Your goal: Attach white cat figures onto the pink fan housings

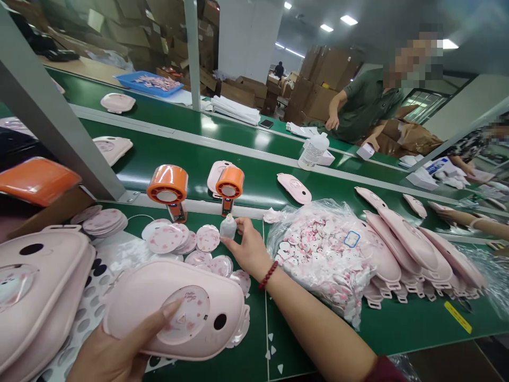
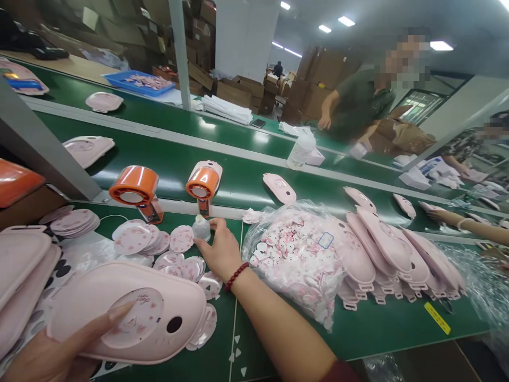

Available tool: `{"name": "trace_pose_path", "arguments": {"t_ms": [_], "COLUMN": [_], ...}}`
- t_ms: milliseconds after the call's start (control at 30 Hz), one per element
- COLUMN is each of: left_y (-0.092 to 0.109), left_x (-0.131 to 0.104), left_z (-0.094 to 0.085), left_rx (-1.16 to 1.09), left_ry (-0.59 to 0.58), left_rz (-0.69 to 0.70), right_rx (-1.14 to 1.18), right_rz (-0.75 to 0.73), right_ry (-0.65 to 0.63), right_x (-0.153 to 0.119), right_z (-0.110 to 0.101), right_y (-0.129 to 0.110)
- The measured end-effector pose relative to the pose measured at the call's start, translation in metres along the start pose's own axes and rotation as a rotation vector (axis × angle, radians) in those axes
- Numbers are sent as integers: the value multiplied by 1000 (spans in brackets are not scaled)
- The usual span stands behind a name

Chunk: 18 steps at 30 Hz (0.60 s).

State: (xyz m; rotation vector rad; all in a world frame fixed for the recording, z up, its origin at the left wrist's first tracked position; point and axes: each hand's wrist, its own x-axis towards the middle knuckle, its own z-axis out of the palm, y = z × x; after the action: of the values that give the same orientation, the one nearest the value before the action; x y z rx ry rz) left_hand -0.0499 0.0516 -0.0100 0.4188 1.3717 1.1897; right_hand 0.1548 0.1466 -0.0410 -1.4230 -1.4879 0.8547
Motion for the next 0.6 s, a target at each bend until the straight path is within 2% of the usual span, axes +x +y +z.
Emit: {"name": "trace_pose_path", "arguments": {"t_ms": [100,233,333,433,600], "left_y": [3,2,-2,-5,-8], "left_x": [-6,-8,-11,-18,-29], "left_z": [6,7,6,8,9], "left_rx": [-19,-13,11,16,85], "left_ry": [3,24,20,17,-13], "left_rz": [41,95,125,147,250], "right_rx": [19,100,309,455,332], "right_rz": [-98,-277,-272,-178,-154], "right_ry": [-18,-65,-64,-7,-2], "right_x": [-13,-56,-86,-103,-109], "right_z": [-12,-55,-75,-74,-57], "right_y": [-13,-40,-58,-71,-86]}}
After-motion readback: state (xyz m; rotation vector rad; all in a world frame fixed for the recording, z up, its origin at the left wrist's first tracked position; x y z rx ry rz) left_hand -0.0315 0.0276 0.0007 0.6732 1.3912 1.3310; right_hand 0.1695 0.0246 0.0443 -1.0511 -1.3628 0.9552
